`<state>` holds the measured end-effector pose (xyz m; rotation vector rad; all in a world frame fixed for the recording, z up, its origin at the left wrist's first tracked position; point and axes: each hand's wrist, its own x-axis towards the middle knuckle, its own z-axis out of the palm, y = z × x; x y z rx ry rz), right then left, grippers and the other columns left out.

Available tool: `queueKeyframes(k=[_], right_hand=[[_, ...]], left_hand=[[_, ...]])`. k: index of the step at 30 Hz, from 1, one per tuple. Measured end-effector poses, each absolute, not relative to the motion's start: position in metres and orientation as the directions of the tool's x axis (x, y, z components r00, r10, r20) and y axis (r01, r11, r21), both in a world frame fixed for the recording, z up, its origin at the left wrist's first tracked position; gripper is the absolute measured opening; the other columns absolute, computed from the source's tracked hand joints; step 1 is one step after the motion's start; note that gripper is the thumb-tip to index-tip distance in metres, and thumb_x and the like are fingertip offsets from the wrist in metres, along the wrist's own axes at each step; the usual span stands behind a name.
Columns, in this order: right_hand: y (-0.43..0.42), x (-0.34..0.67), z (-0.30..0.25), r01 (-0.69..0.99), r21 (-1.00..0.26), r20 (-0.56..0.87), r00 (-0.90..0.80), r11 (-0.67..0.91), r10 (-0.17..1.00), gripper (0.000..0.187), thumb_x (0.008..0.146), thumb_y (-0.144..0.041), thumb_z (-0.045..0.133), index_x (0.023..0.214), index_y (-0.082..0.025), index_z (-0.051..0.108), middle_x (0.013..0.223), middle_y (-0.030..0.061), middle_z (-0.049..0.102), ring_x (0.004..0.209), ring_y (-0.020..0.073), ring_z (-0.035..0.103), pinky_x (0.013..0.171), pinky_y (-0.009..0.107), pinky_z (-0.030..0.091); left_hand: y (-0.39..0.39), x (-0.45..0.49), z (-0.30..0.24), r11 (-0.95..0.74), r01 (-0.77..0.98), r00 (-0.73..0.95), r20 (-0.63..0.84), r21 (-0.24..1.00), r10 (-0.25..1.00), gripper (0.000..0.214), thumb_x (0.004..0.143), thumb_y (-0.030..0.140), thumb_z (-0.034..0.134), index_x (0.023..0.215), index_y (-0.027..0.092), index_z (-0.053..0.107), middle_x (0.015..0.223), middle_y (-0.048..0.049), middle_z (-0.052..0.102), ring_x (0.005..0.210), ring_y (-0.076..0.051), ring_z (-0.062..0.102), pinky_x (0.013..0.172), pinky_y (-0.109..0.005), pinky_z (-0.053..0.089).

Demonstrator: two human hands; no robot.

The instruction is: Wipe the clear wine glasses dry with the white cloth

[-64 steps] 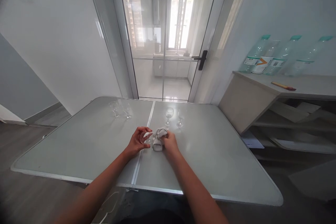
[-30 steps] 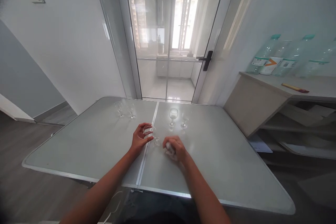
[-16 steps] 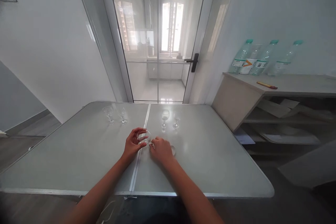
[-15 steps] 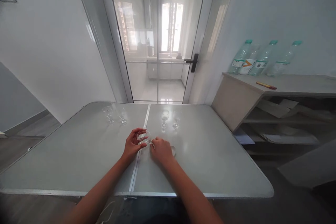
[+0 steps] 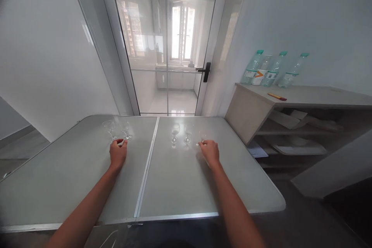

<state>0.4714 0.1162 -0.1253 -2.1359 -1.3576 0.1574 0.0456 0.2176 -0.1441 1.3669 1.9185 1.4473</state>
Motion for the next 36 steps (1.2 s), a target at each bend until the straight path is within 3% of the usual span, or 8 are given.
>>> queueKeyframes(k=[5,15,25,30,32,36], right_hand=[[0.149,0.492,-0.127,0.771,-0.528,0.167,0.505,-0.356,0.847,0.026,0.086,-0.036,0.064,0.083,-0.019,0.084,0.083,0.0117,0.080,0.083,0.0251,0.073,0.066,0.027,0.046],[0.173,0.493,-0.145,0.760,-0.489,0.108,0.540,-0.429,0.835,0.028,0.084,-0.039,0.067,0.099,-0.024,0.084,0.099,0.0126,0.081,0.093,0.0265,0.075,0.071,0.027,0.050],[0.170,0.490,-0.144,0.744,-0.489,0.116,0.574,-0.456,0.811,0.027,0.081,-0.041,0.071,0.097,-0.023,0.083,0.094,0.0131,0.081,0.095,0.0278,0.075,0.073,0.028,0.050],[0.147,0.486,-0.138,0.729,-0.498,0.141,0.602,-0.469,0.786,0.045,0.083,-0.058,0.068,0.096,-0.016,0.079,0.094,0.0152,0.078,0.093,0.0297,0.072,0.071,0.030,0.048],[0.131,0.485,-0.137,0.735,-0.495,0.161,0.602,-0.464,0.782,0.050,0.089,-0.061,0.061,0.098,-0.014,0.076,0.097,0.0168,0.075,0.093,0.0289,0.070,0.074,0.031,0.048],[0.095,0.489,-0.136,0.754,-0.475,0.181,0.588,-0.453,0.788,0.034,0.094,-0.042,0.057,0.106,-0.014,0.072,0.103,0.0169,0.070,0.098,0.0272,0.066,0.082,0.031,0.046]], left_hand=[[0.237,0.051,-0.157,0.051,0.549,-0.474,0.260,0.834,0.841,0.037,0.090,0.040,0.062,0.116,0.014,0.053,0.124,-0.0185,0.055,0.116,-0.032,0.059,0.103,-0.049,0.046],[0.258,0.058,-0.163,0.045,0.599,-0.443,0.284,0.799,0.850,0.058,0.082,0.040,0.075,0.124,0.014,0.045,0.132,-0.0221,0.055,0.128,-0.035,0.055,0.104,-0.046,0.046],[0.277,0.057,-0.164,-0.036,0.510,-0.449,0.301,0.859,0.841,0.036,0.086,0.032,0.069,0.114,0.019,0.049,0.119,-0.0144,0.067,0.113,-0.028,0.066,0.097,-0.041,0.048],[0.273,0.053,-0.157,-0.091,0.465,-0.422,0.311,0.881,0.852,0.018,0.092,0.031,0.056,0.105,0.018,0.057,0.096,-0.0080,0.070,0.079,-0.021,0.068,0.080,-0.035,0.052],[0.264,0.053,-0.150,-0.125,0.457,-0.411,0.334,0.881,0.848,0.015,0.091,0.031,0.055,0.098,0.018,0.059,0.091,-0.0073,0.069,0.078,-0.021,0.067,0.079,-0.034,0.051],[0.225,0.066,-0.139,-0.231,0.447,-0.341,0.403,0.864,0.849,0.021,0.092,0.037,0.056,0.100,0.020,0.063,0.092,-0.0066,0.072,0.085,-0.021,0.068,0.079,-0.032,0.051]])
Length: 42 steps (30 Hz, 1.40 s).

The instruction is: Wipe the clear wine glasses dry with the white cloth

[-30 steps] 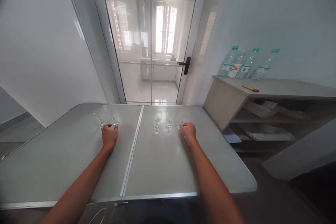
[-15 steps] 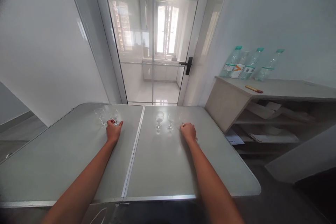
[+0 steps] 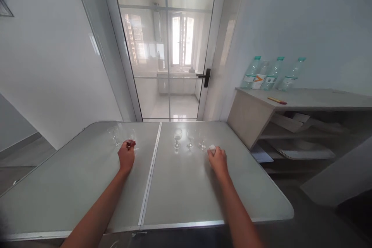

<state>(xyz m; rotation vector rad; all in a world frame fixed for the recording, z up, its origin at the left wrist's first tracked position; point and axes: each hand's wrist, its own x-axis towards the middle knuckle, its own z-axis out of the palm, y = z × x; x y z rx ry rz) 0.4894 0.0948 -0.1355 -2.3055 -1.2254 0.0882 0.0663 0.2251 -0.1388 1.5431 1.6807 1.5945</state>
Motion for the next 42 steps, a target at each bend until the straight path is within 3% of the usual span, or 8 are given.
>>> queueKeyframes(k=[4,8,11,15,23,31,37,42], right_hand=[[0.059,0.486,-0.130,0.758,-0.475,0.155,0.572,-0.447,0.805,0.024,0.093,-0.038,0.057,0.087,-0.020,0.071,0.082,0.0107,0.069,0.081,0.0261,0.064,0.070,0.030,0.040],[0.043,0.441,-0.123,0.622,-0.765,0.315,0.590,-0.170,0.743,0.038,0.098,-0.053,0.049,0.089,-0.021,0.066,0.074,0.0056,0.065,0.070,0.0216,0.057,0.065,0.029,0.037],[0.057,0.392,-0.123,0.179,-0.970,0.223,0.403,0.163,0.888,0.035,0.090,-0.055,0.062,0.096,-0.021,0.066,0.079,0.0020,0.065,0.070,0.0189,0.056,0.064,0.027,0.041],[0.096,0.348,-0.133,-0.235,-0.951,0.119,0.327,0.202,0.937,0.042,0.081,-0.055,0.069,0.107,-0.023,0.063,0.082,0.0006,0.064,0.071,0.0187,0.058,0.062,0.027,0.045],[0.105,0.331,-0.140,-0.283,-0.937,0.107,0.331,0.206,0.938,0.051,0.077,-0.034,0.072,0.125,-0.026,0.055,0.079,-0.0028,0.061,0.068,0.0159,0.056,0.064,0.026,0.046],[0.080,0.326,-0.131,0.095,-0.874,0.482,0.048,0.477,0.875,0.062,0.081,-0.023,0.067,0.140,-0.029,0.049,0.103,0.0017,0.067,0.091,0.0210,0.062,0.089,0.037,0.049],[0.084,0.331,-0.137,0.000,-0.926,0.376,-0.107,0.378,0.920,0.067,0.093,-0.037,0.063,0.156,-0.031,0.038,0.092,0.0009,0.065,0.083,0.0195,0.059,0.087,0.038,0.048],[0.085,0.334,-0.134,-0.007,-0.916,0.398,-0.144,0.401,0.906,0.064,0.095,-0.050,0.061,0.153,-0.027,0.044,0.086,-0.0003,0.061,0.076,0.0168,0.052,0.080,0.034,0.045]], left_hand=[[0.178,0.092,-0.140,-0.386,0.474,0.013,0.432,0.792,0.902,0.021,0.093,0.038,0.056,0.106,0.024,0.067,0.086,-0.0016,0.073,0.070,-0.019,0.065,0.070,-0.029,0.048],[0.150,0.105,-0.150,-0.536,0.539,0.360,0.398,0.649,0.844,0.017,0.094,0.033,0.057,0.102,0.030,0.071,0.095,-0.0002,0.076,0.076,-0.019,0.068,0.073,-0.029,0.047],[0.145,0.104,-0.157,-0.562,0.577,0.366,0.428,0.593,0.826,0.021,0.096,0.035,0.056,0.109,0.033,0.072,0.104,-0.0009,0.077,0.075,-0.019,0.069,0.071,-0.028,0.046],[0.148,0.100,-0.161,-0.576,0.597,0.309,0.503,0.558,0.807,0.025,0.097,0.036,0.056,0.115,0.035,0.074,0.106,-0.0029,0.078,0.078,-0.020,0.071,0.068,-0.027,0.046],[0.151,0.093,-0.159,-0.543,0.695,0.229,0.572,0.471,0.788,0.030,0.099,0.035,0.054,0.124,0.037,0.071,0.104,-0.0024,0.076,0.091,-0.023,0.068,0.068,-0.029,0.045],[0.150,0.100,-0.156,-0.671,0.696,0.422,0.611,0.255,0.670,0.028,0.095,0.031,0.063,0.121,0.032,0.073,0.093,-0.0088,0.076,0.093,-0.029,0.063,0.087,-0.043,0.043],[0.147,0.102,-0.153,-0.765,0.593,0.540,0.581,0.251,0.609,0.030,0.099,0.029,0.056,0.125,0.033,0.071,0.097,-0.0079,0.076,0.100,-0.028,0.066,0.100,-0.048,0.041],[0.142,0.106,-0.154,-0.815,0.522,0.636,0.523,0.250,0.568,0.034,0.100,0.030,0.052,0.130,0.028,0.068,0.096,-0.0104,0.074,0.083,-0.024,0.068,0.082,-0.040,0.050]])
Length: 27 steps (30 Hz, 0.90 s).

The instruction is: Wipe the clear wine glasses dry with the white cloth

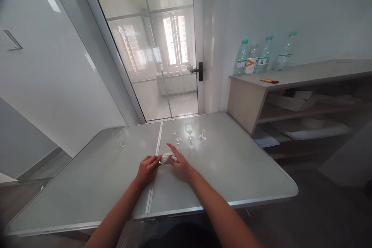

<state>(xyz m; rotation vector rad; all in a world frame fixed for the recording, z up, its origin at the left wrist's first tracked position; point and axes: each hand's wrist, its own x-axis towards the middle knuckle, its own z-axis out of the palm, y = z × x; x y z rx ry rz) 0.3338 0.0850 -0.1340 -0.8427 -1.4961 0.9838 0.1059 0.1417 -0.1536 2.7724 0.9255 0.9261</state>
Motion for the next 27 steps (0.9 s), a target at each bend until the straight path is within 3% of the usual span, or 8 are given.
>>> queueKeyframes(k=[6,9,11,13,17,20,23,27], right_hand=[[0.076,0.333,-0.126,-0.199,-0.936,0.309,-0.062,0.292,0.949,0.056,0.098,-0.058,0.053,0.143,-0.026,0.056,0.082,0.0001,0.056,0.067,0.0155,0.046,0.066,0.028,0.040],[0.073,0.334,-0.126,-0.195,-0.922,0.347,-0.032,0.335,0.937,0.048,0.097,-0.057,0.055,0.132,-0.026,0.063,0.088,0.0010,0.059,0.073,0.0162,0.049,0.071,0.029,0.042],[0.073,0.333,-0.127,-0.162,-0.920,0.365,-0.023,0.357,0.931,0.045,0.096,-0.056,0.058,0.131,-0.028,0.064,0.096,0.0019,0.061,0.080,0.0176,0.052,0.079,0.030,0.044],[0.076,0.331,-0.128,-0.165,-0.932,0.330,-0.024,0.322,0.944,0.047,0.096,-0.056,0.059,0.136,-0.030,0.061,0.099,0.0021,0.062,0.082,0.0180,0.054,0.081,0.031,0.044],[0.089,0.329,-0.135,-0.241,-0.948,0.197,0.064,0.206,0.978,0.056,0.093,-0.062,0.059,0.140,-0.032,0.056,0.086,0.0000,0.060,0.073,0.0170,0.052,0.071,0.028,0.045],[0.096,0.330,-0.141,-0.191,-0.964,0.166,0.118,0.187,0.979,0.052,0.090,-0.064,0.063,0.128,-0.029,0.061,0.077,-0.0024,0.054,0.068,0.0162,0.047,0.066,0.027,0.043],[0.096,0.331,-0.142,-0.177,-0.971,0.161,0.021,0.162,0.987,0.049,0.090,-0.064,0.064,0.122,-0.027,0.063,0.068,-0.0043,0.047,0.063,0.0151,0.042,0.060,0.026,0.039],[0.088,0.331,-0.136,-0.339,-0.922,0.216,-0.045,0.188,0.975,0.046,0.094,-0.062,0.058,0.123,-0.027,0.058,0.076,-0.0021,0.053,0.064,0.0150,0.045,0.061,0.026,0.038]], left_hand=[[0.137,0.104,-0.154,-0.741,0.462,0.623,0.417,0.487,0.662,0.032,0.100,0.041,0.052,0.114,0.024,0.075,0.074,-0.0037,0.066,0.062,-0.016,0.057,0.062,-0.028,0.044],[0.138,0.104,-0.154,-0.722,0.439,0.608,0.415,0.535,0.677,0.033,0.100,0.042,0.053,0.112,0.023,0.076,0.069,-0.0023,0.063,0.060,-0.016,0.055,0.060,-0.028,0.043],[0.138,0.104,-0.155,-0.764,0.467,0.591,0.486,0.445,0.644,0.031,0.100,0.039,0.054,0.117,0.024,0.075,0.073,-0.0037,0.067,0.062,-0.016,0.058,0.063,-0.029,0.046],[0.139,0.104,-0.157,-0.817,0.514,0.589,0.584,0.262,0.558,0.030,0.100,0.032,0.055,0.123,0.024,0.072,0.077,-0.0054,0.070,0.067,-0.017,0.063,0.069,-0.031,0.049],[0.136,0.108,-0.160,-0.832,0.545,0.640,0.691,-0.101,0.335,0.034,0.100,0.018,0.053,0.134,0.019,0.063,0.079,-0.0051,0.071,0.071,-0.017,0.067,0.074,-0.032,0.050],[0.135,0.110,-0.161,-0.830,0.524,0.679,0.683,-0.193,0.270,0.032,0.100,0.017,0.055,0.131,0.015,0.064,0.081,-0.0061,0.072,0.070,-0.017,0.067,0.070,-0.031,0.048],[0.135,0.109,-0.161,-0.870,0.489,0.674,0.661,-0.065,0.330,0.025,0.099,0.022,0.057,0.120,0.016,0.070,0.079,-0.0061,0.072,0.064,-0.016,0.064,0.063,-0.030,0.046],[0.137,0.105,-0.159,-0.834,0.431,0.597,0.585,0.344,0.549,0.026,0.100,0.033,0.059,0.111,0.016,0.075,0.070,-0.0018,0.067,0.057,-0.012,0.056,0.057,-0.024,0.042]])
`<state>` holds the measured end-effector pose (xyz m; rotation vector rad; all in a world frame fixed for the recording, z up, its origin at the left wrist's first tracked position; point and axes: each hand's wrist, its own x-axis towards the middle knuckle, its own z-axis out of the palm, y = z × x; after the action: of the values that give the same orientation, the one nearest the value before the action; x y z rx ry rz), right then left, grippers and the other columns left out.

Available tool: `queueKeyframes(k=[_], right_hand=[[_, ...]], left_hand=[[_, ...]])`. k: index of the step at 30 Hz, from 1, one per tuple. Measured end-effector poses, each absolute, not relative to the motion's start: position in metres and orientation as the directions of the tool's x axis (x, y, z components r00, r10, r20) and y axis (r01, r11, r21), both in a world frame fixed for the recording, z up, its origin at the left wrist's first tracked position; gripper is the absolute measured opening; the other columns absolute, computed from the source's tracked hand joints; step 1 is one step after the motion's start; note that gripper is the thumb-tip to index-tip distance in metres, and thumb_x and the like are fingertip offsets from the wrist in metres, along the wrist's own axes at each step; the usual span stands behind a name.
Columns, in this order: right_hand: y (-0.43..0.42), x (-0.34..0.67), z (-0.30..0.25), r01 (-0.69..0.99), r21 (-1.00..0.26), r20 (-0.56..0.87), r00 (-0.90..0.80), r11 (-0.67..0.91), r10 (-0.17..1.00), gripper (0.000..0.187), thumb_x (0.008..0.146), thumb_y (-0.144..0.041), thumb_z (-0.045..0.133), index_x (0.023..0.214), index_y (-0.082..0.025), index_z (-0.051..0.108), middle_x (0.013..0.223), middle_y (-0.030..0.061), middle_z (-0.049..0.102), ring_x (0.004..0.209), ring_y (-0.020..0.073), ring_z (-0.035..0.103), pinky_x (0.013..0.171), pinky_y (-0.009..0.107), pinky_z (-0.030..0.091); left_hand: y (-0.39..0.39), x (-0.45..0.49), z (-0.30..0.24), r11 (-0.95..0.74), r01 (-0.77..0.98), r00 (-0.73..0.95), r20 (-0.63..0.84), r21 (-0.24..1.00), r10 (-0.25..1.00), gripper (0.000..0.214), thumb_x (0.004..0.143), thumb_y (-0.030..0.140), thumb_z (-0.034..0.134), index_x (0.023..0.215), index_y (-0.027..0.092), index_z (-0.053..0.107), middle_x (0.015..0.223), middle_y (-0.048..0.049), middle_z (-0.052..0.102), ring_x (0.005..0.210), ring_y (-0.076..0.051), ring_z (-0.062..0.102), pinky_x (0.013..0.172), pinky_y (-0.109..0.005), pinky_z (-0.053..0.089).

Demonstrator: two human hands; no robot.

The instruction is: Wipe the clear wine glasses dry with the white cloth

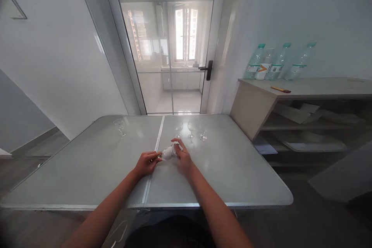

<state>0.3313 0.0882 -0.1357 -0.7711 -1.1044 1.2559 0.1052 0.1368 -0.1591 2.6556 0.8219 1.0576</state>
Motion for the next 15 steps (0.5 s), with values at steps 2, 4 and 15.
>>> queueKeyframes(k=[2,4,15], right_hand=[[0.083,0.330,-0.131,-0.383,-0.893,0.252,0.009,0.236,0.968,0.047,0.095,-0.063,0.056,0.126,-0.028,0.056,0.084,0.0002,0.057,0.068,0.0159,0.049,0.064,0.027,0.041],[0.079,0.328,-0.127,-0.315,-0.914,0.264,0.013,0.255,0.964,0.046,0.096,-0.062,0.055,0.129,-0.029,0.056,0.086,0.0007,0.058,0.070,0.0166,0.050,0.065,0.027,0.042],[0.088,0.330,-0.133,-0.282,-0.954,0.127,-0.071,0.102,0.989,0.041,0.090,-0.064,0.063,0.102,-0.024,0.062,0.062,-0.0058,0.041,0.056,0.0133,0.037,0.055,0.024,0.031]], left_hand=[[0.138,0.105,-0.160,-0.797,0.417,0.563,0.564,0.437,0.604,0.029,0.101,0.035,0.056,0.109,0.015,0.076,0.065,-0.0001,0.062,0.055,-0.010,0.053,0.054,-0.022,0.041],[0.139,0.105,-0.162,-0.809,0.434,0.546,0.598,0.396,0.586,0.031,0.102,0.035,0.055,0.110,0.014,0.075,0.063,0.0004,0.061,0.053,-0.010,0.051,0.053,-0.021,0.041],[0.136,0.108,-0.165,-0.875,0.425,0.610,0.640,0.233,0.467,0.027,0.095,0.028,0.064,0.116,0.018,0.076,0.074,-0.0077,0.071,0.060,-0.015,0.059,0.063,-0.029,0.045]])
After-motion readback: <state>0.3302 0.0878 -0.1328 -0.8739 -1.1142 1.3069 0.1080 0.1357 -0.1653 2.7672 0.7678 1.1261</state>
